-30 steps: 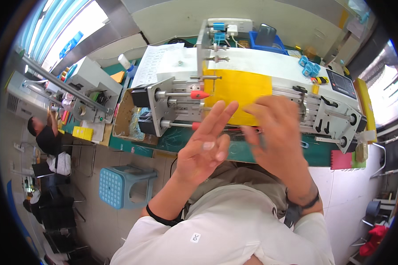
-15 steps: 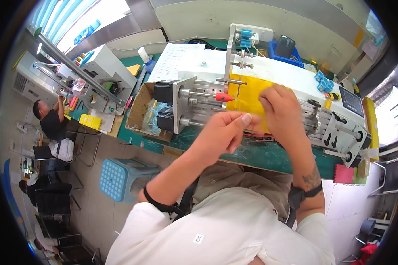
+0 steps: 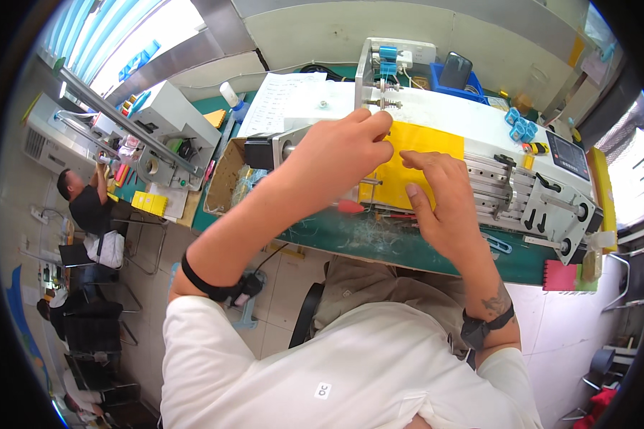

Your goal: The person assembles small mechanical or electrical components using wires, glue from a bottle, and an assembly machine.

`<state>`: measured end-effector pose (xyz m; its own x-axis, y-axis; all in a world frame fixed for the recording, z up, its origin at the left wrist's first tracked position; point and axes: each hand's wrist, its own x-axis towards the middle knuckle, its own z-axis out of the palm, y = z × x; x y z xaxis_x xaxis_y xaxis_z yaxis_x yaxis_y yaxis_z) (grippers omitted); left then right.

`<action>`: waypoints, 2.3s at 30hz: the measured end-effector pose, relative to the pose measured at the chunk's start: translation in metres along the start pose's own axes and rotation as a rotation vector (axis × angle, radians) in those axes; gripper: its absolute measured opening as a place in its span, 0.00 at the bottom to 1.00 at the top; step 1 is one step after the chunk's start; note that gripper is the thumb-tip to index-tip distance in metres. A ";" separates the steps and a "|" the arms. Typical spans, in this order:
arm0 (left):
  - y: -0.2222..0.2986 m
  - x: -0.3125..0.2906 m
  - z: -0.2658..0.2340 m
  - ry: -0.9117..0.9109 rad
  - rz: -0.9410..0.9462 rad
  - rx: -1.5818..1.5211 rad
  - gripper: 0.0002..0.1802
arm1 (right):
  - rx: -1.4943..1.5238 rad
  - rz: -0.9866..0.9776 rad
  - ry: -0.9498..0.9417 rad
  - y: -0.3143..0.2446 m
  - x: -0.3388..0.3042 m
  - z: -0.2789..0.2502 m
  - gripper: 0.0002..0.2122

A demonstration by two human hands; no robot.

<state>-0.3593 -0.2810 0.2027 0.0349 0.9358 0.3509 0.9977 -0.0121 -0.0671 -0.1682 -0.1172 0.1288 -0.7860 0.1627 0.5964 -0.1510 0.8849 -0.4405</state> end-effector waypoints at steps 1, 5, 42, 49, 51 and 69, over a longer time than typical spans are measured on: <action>0.005 -0.004 0.009 -0.002 0.006 -0.001 0.17 | 0.048 -0.001 0.022 -0.001 0.001 0.002 0.21; 0.042 -0.043 0.078 0.530 -0.115 -0.071 0.18 | 0.250 0.001 0.070 -0.001 0.012 0.013 0.20; 0.040 -0.046 0.077 0.667 -0.351 0.026 0.09 | -0.312 -0.033 0.081 -0.012 -0.046 -0.015 0.19; 0.069 -0.045 0.082 0.556 -0.262 -0.058 0.07 | -0.190 -0.104 0.211 -0.009 -0.084 -0.017 0.20; 0.104 -0.070 0.093 0.401 -0.148 -0.202 0.06 | -0.077 -0.146 0.267 -0.003 -0.103 -0.019 0.20; 0.172 -0.159 0.273 -0.211 -0.214 -0.549 0.09 | -0.459 0.892 0.961 0.112 -0.381 -0.142 0.11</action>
<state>-0.2091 -0.3352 -0.1199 -0.1253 0.9862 0.1080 0.8680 0.0562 0.4933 0.1998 -0.0187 -0.0527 0.2327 0.8099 0.5384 0.5337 0.3564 -0.7669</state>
